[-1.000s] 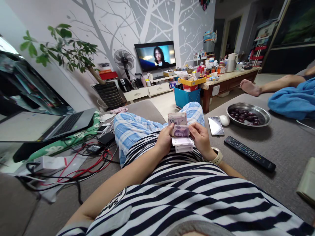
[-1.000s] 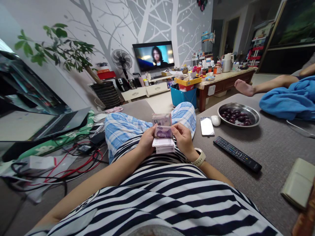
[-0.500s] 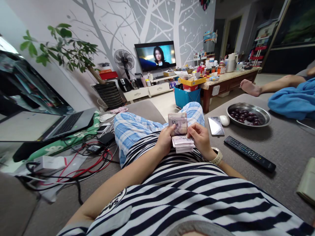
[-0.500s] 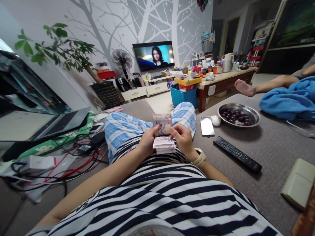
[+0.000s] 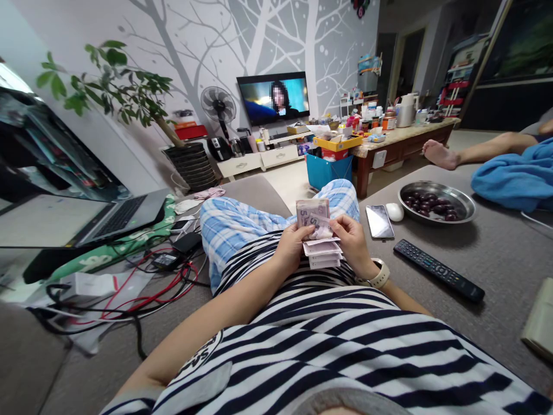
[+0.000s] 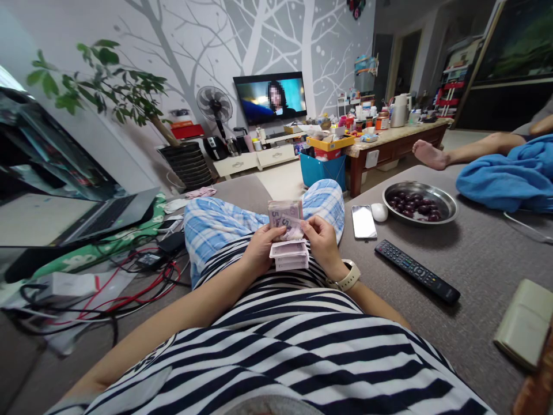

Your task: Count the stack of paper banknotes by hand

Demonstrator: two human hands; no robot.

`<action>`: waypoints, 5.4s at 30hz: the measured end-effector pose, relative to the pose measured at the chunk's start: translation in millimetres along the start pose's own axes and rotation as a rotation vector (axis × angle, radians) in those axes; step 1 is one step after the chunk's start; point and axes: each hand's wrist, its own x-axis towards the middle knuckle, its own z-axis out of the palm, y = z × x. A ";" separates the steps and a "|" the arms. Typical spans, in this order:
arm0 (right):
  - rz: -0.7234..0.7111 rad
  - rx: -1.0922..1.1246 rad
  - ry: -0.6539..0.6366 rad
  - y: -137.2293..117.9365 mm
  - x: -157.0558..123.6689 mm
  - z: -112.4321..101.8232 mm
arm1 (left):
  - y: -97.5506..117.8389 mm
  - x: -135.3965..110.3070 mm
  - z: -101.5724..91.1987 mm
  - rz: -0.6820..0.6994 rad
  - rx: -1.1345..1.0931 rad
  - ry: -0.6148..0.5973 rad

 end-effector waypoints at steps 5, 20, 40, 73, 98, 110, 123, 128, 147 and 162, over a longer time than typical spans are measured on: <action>-0.029 0.011 0.012 -1.1 -1.5 0.7 | -1.4 3.4 -0.6 -0.002 -0.019 0.041; -0.060 0.093 -0.037 -4.9 -5.3 1.3 | -0.5 4.9 1.4 -0.008 -0.043 0.046; -0.104 0.097 -0.027 -7.4 -6.2 1.1 | -2.4 8.2 -2.9 0.042 -0.006 0.027; 0.009 0.043 0.007 13.7 2.3 0.5 | -0.4 1.1 -0.5 -0.012 -0.005 -0.003; -0.110 0.068 -0.004 -6.1 -7.7 2.1 | 1.6 3.6 2.6 0.027 -0.008 0.044; -0.120 0.052 -0.025 -6.9 -8.8 0.5 | 2.1 4.0 2.3 0.026 -0.007 0.054; -0.135 0.037 -0.050 -1.3 -10.0 -1.7 | 3.0 1.7 2.7 0.016 -0.014 0.058; -0.137 0.054 -0.058 1.8 -9.8 -2.1 | 1.2 1.6 0.6 0.026 -0.006 0.054; -0.105 0.131 -0.017 -7.1 -8.1 1.4 | 2.7 -1.1 2.6 0.011 -0.003 0.029; 0.013 0.057 0.011 7.1 1.9 1.7 | 1.8 -0.3 0.7 -0.014 0.014 0.011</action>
